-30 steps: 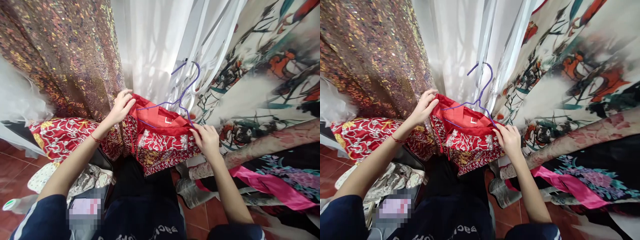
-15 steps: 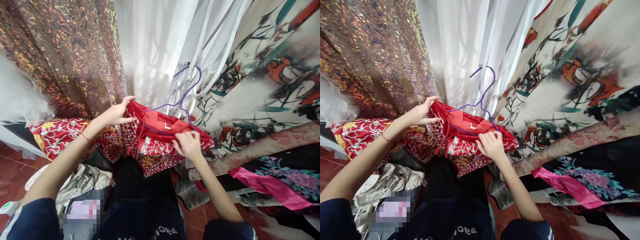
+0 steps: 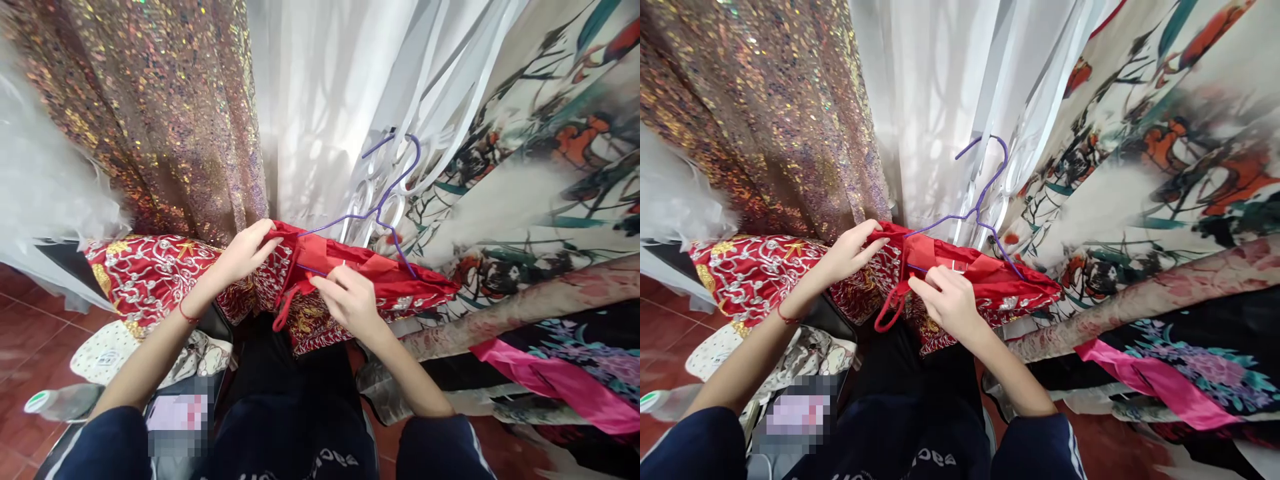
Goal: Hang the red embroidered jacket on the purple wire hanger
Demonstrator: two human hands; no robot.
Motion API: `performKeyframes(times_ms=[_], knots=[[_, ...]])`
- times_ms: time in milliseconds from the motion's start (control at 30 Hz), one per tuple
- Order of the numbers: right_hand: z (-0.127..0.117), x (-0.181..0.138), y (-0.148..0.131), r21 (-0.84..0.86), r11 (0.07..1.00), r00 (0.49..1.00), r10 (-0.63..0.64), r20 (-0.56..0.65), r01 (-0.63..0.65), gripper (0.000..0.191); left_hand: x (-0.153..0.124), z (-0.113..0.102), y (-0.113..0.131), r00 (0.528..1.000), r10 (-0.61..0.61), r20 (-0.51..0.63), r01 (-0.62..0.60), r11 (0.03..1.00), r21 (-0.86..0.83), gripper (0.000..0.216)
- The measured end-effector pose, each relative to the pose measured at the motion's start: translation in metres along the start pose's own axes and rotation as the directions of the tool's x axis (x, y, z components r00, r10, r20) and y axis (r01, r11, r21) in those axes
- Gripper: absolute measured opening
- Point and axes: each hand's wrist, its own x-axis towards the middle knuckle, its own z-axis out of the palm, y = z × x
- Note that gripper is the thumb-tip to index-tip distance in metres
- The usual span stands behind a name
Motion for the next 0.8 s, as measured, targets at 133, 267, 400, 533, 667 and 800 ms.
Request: performKeyframes(times_ms=[133, 267, 400, 533, 667, 800], knots=[[0.001, 0.015, 0.012, -0.109, 0.994, 0.990, 0.016, -0.138, -0.031, 0.027, -0.013, 0.002, 0.020, 0.993, -0.116, -0.027, 0.113, 0.988, -0.103, 0.022], [0.020, 0.026, 0.028, -0.198, 0.980, 0.985, -0.019, -0.172, -0.016, 0.021, -0.017, 0.006, 0.023, 0.983, -0.178, -0.041, 0.165, 0.962, -0.216, 0.023], [0.033, 0.032, 0.034, -0.299, 0.953, 0.967, -0.121, -0.222, 0.050, 0.017, -0.017, 0.009, 0.020, 0.978, -0.201, -0.050, 0.176, 0.935, -0.309, 0.026], [0.033, 0.039, 0.035, -0.317, 0.930, 0.966, -0.231, -0.119, 0.183, 0.027, -0.016, 0.009, 0.021, 0.982, -0.184, -0.037, 0.162, 0.933, -0.321, 0.026], [0.025, 0.050, 0.035, -0.201, 0.941, 0.963, -0.263, 0.065, 0.271, 0.038, -0.018, 0.008, 0.021, 0.985, -0.169, -0.039, 0.148, 0.937, -0.316, 0.026], [0.009, 0.065, 0.030, -0.076, 0.953, 0.949, -0.282, 0.144, 0.295, 0.031, -0.018, 0.010, 0.018, 0.987, -0.158, -0.038, 0.138, 0.939, -0.314, 0.024]])
